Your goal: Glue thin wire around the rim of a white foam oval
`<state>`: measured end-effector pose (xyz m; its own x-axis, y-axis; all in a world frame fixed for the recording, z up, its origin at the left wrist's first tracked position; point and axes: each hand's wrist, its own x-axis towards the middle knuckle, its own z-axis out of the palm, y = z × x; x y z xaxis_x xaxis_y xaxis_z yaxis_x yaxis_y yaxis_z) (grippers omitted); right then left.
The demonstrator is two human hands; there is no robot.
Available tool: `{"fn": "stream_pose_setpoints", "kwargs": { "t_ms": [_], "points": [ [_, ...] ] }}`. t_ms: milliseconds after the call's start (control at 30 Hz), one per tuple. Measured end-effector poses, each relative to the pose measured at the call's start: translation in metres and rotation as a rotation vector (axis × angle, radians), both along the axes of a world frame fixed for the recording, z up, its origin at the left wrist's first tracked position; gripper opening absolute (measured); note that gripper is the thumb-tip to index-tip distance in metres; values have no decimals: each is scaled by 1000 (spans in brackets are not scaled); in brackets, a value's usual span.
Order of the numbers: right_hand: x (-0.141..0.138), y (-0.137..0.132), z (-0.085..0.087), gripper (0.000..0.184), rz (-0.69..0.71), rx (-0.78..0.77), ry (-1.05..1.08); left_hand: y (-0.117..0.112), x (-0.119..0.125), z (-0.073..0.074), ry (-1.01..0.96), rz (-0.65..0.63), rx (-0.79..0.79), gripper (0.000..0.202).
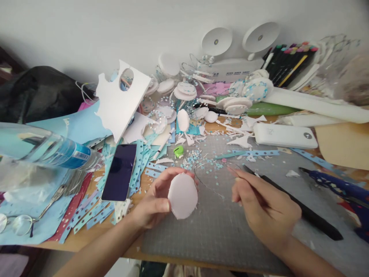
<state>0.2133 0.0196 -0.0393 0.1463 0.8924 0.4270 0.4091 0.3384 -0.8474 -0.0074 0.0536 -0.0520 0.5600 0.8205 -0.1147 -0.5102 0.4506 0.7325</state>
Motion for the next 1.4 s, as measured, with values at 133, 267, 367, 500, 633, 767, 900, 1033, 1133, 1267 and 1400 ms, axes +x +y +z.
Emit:
{"fn": "stream_pose_setpoints", "kwargs": {
  "t_ms": [133, 267, 367, 500, 633, 767, 900, 1033, 1133, 1267, 1400],
  "points": [
    [0, 0, 0, 42, 44, -12, 30, 0, 1, -1, 15, 1, 10, 58],
    [0, 2, 0, 38, 132, -80, 175, 0, 0, -2, 19, -10, 2, 59],
    [1, 5, 0, 31, 237, -182, 366, 1, 0, -2, 8, -18, -12, 59],
    [2, 8, -3, 26, 341, -287, 552, 1, -1, -1, -6, -24, -13, 58],
    [3, 10, -5, 25, 360, -328, 623, 0, -1, 0, -28, -19, -15, 58],
    [3, 10, -6, 25, 371, -316, 628, 1, 0, 2, -51, -17, -13, 57],
    [3, 10, -6, 23, 365, -317, 621, 1, 0, 2, -66, -12, -18, 57],
    [2, 12, -6, 24, 354, -329, 641, 1, -1, 1, -87, -18, -22, 57],
    [1, 14, -5, 25, 338, -319, 661, 0, -1, 0, -93, -24, -29, 57],
    [1, 17, -5, 24, 316, -302, 685, 1, -2, -2, -128, -42, -35, 62],
    [0, 18, -7, 24, 300, -301, 688, 1, -3, -4, -168, -68, -65, 62]
  ]
}}
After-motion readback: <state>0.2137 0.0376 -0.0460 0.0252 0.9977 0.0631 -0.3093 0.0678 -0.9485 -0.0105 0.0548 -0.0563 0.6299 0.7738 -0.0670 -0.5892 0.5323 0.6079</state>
